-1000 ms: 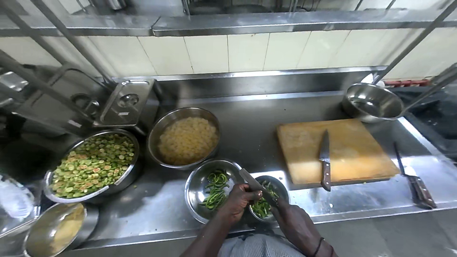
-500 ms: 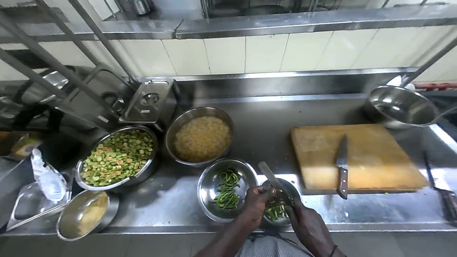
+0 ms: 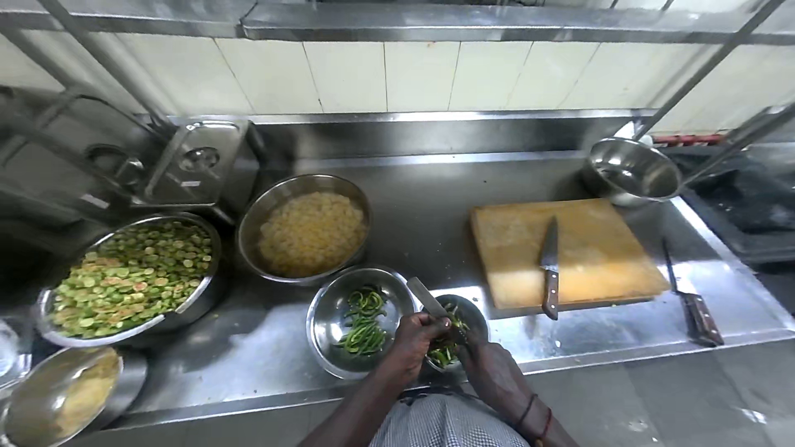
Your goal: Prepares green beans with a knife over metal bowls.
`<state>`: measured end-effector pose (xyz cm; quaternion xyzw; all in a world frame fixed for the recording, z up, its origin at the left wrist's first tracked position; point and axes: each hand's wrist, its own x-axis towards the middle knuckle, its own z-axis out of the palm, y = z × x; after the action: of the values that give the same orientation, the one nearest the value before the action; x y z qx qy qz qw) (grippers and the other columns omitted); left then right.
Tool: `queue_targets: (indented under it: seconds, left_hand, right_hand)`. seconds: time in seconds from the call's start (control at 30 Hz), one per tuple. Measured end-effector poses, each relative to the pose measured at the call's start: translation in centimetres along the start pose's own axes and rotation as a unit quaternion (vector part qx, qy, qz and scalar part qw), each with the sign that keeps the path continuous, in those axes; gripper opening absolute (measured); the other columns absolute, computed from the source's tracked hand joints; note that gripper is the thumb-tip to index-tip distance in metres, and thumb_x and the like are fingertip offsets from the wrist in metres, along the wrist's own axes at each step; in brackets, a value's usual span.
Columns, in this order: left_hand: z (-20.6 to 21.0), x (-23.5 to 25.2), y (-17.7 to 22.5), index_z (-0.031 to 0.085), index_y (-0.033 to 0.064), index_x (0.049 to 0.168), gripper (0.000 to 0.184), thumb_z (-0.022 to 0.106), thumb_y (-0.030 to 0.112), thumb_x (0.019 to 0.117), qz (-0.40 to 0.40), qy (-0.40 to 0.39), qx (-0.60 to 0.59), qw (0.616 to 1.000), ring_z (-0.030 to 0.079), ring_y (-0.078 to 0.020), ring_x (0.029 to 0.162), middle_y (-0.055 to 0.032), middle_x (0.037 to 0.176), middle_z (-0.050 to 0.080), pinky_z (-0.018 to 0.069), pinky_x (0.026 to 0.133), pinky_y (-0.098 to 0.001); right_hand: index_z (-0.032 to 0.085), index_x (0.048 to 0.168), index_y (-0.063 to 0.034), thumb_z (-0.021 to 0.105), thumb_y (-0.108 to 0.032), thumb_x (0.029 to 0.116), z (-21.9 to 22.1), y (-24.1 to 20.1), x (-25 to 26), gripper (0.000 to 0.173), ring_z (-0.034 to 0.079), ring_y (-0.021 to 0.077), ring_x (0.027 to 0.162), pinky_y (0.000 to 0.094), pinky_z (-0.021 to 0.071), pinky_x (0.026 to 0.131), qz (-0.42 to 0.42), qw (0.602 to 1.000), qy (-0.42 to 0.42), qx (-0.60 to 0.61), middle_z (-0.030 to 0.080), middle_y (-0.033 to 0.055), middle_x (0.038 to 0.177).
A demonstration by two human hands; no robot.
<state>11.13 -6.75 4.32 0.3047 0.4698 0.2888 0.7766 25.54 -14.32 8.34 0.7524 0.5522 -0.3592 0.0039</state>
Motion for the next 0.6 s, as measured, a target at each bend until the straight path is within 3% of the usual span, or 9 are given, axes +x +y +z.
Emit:
queue_targets:
  seconds: [0.1,0.23,0.4,0.6]
  left_hand:
    - [-0.2,-0.1,-0.2,0.063,-0.0053,0.101,0.01,0.064,0.004,0.0993,-0.018,-0.022,-0.061,0.998,0.071,-0.0231,0.08,-0.0155,0.091,0.07,0.0614,0.08,-0.038]
    - [-0.2,-0.3,-0.4,0.065,-0.0063,0.102,0.009,0.06,0.002,0.101,-0.011,-0.024,-0.092,0.995,0.073,-0.0278,0.084,-0.0188,0.094,0.072,0.0623,0.083,-0.0426]
    - [-0.4,-0.2,-0.3,0.063,-0.0075,0.102,0.011,0.06,0.002,0.1014,-0.01,0.023,-0.116,0.993,0.073,-0.0283,0.081,-0.0194,0.092,0.071,0.0631,0.08,-0.0419]
    - [-1.5,-0.2,0.0,0.063,-0.0064,0.101,0.011,0.061,0.004,0.1013,-0.039,0.002,-0.1,0.994,0.074,-0.0291,0.084,-0.0193,0.093,0.071,0.0627,0.082,-0.0436]
  right_hand:
    - [0.062,0.123,-0.0058,0.044,-0.038,0.1088,0.6,0.4,0.1,0.04,0.069,0.0338,0.09,0.052,0.0542,0.083,-0.009,0.999,0.029,0.037,0.069,0.0158,0.092]
    - [0.062,0.124,-0.006,0.045,-0.038,0.1088,0.8,0.9,0.3,0.04,0.069,0.0315,0.083,0.0497,0.0551,0.079,-0.015,0.995,0.072,0.061,0.067,0.0133,0.085]
    - [0.062,0.119,-0.0066,0.044,-0.04,0.1085,0.4,0.6,0.1,0.039,0.069,0.0319,0.085,0.0505,0.0544,0.079,-0.002,0.998,0.042,0.036,0.067,0.0136,0.086]
    - [0.061,0.121,-0.0063,0.044,-0.04,0.1085,-0.1,0.8,-0.2,0.04,0.069,0.0334,0.09,0.0521,0.054,0.083,-0.016,1.0,-0.004,0.014,0.067,0.015,0.091]
